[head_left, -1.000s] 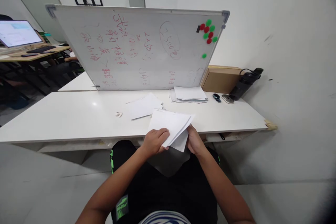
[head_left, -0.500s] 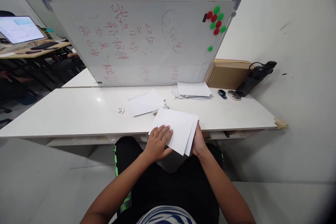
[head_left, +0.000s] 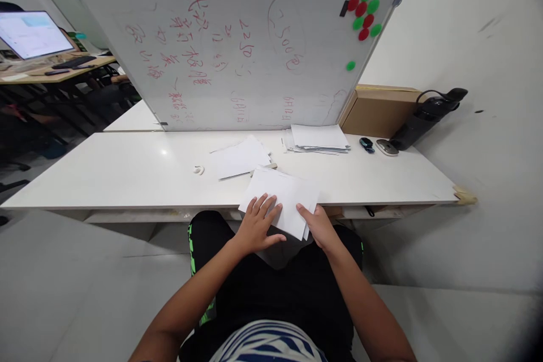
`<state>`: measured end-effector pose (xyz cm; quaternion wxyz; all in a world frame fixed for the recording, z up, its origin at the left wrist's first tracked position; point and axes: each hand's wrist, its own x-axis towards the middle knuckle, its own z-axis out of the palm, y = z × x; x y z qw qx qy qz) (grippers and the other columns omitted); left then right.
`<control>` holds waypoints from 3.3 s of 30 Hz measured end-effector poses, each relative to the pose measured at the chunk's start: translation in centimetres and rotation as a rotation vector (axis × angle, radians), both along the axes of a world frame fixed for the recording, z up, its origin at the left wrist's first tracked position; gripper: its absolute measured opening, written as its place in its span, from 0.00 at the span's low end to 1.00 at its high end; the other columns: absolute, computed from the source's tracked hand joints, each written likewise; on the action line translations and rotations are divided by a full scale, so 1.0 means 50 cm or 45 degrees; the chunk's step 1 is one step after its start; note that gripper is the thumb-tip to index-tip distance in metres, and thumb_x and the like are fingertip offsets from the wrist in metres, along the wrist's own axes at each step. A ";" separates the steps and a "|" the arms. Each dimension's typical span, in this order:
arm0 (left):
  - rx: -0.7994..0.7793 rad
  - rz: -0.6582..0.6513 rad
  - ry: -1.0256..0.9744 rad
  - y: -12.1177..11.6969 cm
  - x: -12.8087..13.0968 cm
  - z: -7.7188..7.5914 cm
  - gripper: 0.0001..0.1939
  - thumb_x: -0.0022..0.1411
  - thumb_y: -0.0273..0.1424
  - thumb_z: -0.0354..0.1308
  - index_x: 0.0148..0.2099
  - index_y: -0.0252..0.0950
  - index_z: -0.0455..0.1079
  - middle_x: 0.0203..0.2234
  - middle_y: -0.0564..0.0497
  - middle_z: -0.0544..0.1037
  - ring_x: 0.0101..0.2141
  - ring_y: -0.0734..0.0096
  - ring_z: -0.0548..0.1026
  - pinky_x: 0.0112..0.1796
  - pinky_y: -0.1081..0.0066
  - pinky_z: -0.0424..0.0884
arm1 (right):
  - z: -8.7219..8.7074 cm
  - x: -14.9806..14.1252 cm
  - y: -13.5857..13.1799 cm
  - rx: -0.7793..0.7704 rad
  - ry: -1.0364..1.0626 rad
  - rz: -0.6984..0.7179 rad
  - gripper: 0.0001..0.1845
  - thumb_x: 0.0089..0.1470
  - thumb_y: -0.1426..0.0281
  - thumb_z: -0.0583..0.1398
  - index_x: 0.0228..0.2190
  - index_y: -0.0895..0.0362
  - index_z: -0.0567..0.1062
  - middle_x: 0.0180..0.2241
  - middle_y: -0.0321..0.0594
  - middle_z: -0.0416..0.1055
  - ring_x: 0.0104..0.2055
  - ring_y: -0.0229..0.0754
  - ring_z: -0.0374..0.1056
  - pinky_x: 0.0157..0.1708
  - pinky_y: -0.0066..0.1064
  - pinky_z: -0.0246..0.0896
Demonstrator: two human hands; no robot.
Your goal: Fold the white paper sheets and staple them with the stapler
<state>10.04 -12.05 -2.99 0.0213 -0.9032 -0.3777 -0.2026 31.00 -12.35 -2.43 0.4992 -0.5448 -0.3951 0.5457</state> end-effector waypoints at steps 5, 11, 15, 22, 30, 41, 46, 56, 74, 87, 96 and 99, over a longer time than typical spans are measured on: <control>-0.073 0.166 -0.276 0.029 -0.018 0.008 0.37 0.61 0.49 0.53 0.66 0.35 0.52 0.66 0.37 0.48 0.65 0.46 0.42 0.60 0.47 0.43 | -0.012 0.036 -0.008 0.016 -0.137 -0.069 0.25 0.47 0.55 0.64 0.41 0.59 0.77 0.43 0.47 0.76 0.46 0.54 0.70 0.48 0.47 0.63; -0.748 0.380 -1.288 0.082 -0.018 0.023 0.33 0.59 0.46 0.57 0.61 0.33 0.57 0.54 0.37 0.69 0.54 0.55 0.67 0.52 0.56 0.63 | 0.012 0.060 -0.003 0.147 0.087 -0.163 0.25 0.44 0.58 0.67 0.42 0.58 0.76 0.44 0.45 0.75 0.48 0.51 0.69 0.50 0.44 0.62; -0.947 0.210 -1.663 0.100 -0.021 0.063 0.25 0.54 0.43 0.63 0.50 0.34 0.66 0.43 0.43 0.77 0.44 0.62 0.75 0.45 0.63 0.70 | 0.033 0.062 0.018 0.221 0.081 -0.244 0.25 0.44 0.59 0.67 0.44 0.58 0.75 0.42 0.44 0.75 0.48 0.51 0.69 0.51 0.45 0.61; -1.052 0.204 -1.585 0.130 -0.045 0.084 0.24 0.50 0.43 0.66 0.45 0.32 0.74 0.42 0.45 0.79 0.46 0.55 0.74 0.48 0.60 0.68 | 0.044 0.012 0.082 0.290 -0.004 -0.220 0.23 0.44 0.58 0.66 0.40 0.59 0.76 0.41 0.44 0.75 0.48 0.50 0.68 0.52 0.44 0.59; -0.969 0.343 -1.567 0.134 -0.079 0.053 0.22 0.51 0.43 0.65 0.44 0.32 0.74 0.43 0.45 0.78 0.45 0.56 0.74 0.47 0.60 0.68 | 0.013 -0.041 0.130 0.218 -0.020 -0.191 0.27 0.41 0.57 0.67 0.41 0.61 0.75 0.41 0.46 0.75 0.46 0.50 0.69 0.50 0.45 0.61; -1.108 0.358 -1.534 0.143 -0.101 0.047 0.25 0.48 0.44 0.67 0.43 0.31 0.74 0.40 0.43 0.79 0.42 0.54 0.76 0.42 0.59 0.72 | 0.034 -0.028 0.130 0.405 -0.021 -0.007 0.27 0.46 0.56 0.64 0.46 0.55 0.72 0.47 0.44 0.73 0.48 0.47 0.68 0.50 0.40 0.60; -1.150 0.411 -1.542 0.140 -0.088 0.037 0.24 0.46 0.43 0.68 0.42 0.31 0.76 0.40 0.43 0.80 0.42 0.52 0.76 0.42 0.59 0.72 | 0.028 -0.029 0.124 0.298 0.060 -0.007 0.26 0.46 0.56 0.64 0.44 0.57 0.73 0.42 0.43 0.75 0.42 0.46 0.70 0.45 0.39 0.63; -1.174 0.323 -1.446 0.100 -0.053 0.050 0.22 0.49 0.42 0.66 0.42 0.32 0.76 0.39 0.44 0.80 0.43 0.55 0.76 0.45 0.60 0.71 | 0.025 0.037 0.094 0.185 0.159 0.172 0.21 0.40 0.59 0.69 0.36 0.56 0.79 0.39 0.43 0.77 0.41 0.48 0.70 0.44 0.41 0.64; -1.589 0.170 -1.146 -0.051 0.040 0.000 0.22 0.55 0.45 0.62 0.41 0.30 0.75 0.36 0.45 0.79 0.36 0.62 0.75 0.39 0.67 0.70 | -0.082 0.077 -0.154 -0.270 -0.264 -0.120 0.27 0.47 0.51 0.62 0.40 0.61 0.78 0.41 0.49 0.76 0.45 0.55 0.71 0.44 0.40 0.65; -1.543 0.176 -1.202 -0.069 0.063 -0.022 0.25 0.57 0.47 0.59 0.43 0.29 0.75 0.35 0.44 0.78 0.35 0.63 0.74 0.37 0.67 0.69 | -0.115 0.062 -0.139 -0.245 -0.287 -0.224 0.30 0.47 0.50 0.60 0.40 0.64 0.78 0.36 0.49 0.77 0.41 0.55 0.73 0.38 0.36 0.67; -1.151 0.097 -1.302 -0.019 0.017 0.022 0.26 0.63 0.46 0.52 0.58 0.36 0.64 0.49 0.42 0.73 0.48 0.60 0.72 0.47 0.64 0.68 | -0.085 0.072 -0.097 -0.182 -0.451 -0.438 0.31 0.45 0.50 0.60 0.41 0.64 0.77 0.39 0.50 0.76 0.44 0.55 0.71 0.40 0.36 0.67; -0.780 0.139 -1.080 0.072 -0.006 0.052 0.22 0.67 0.43 0.46 0.58 0.38 0.63 0.48 0.43 0.74 0.46 0.63 0.73 0.48 0.61 0.69 | -0.046 0.126 -0.004 -0.104 -0.698 -0.463 0.31 0.49 0.52 0.56 0.45 0.65 0.75 0.42 0.52 0.75 0.45 0.54 0.70 0.41 0.36 0.64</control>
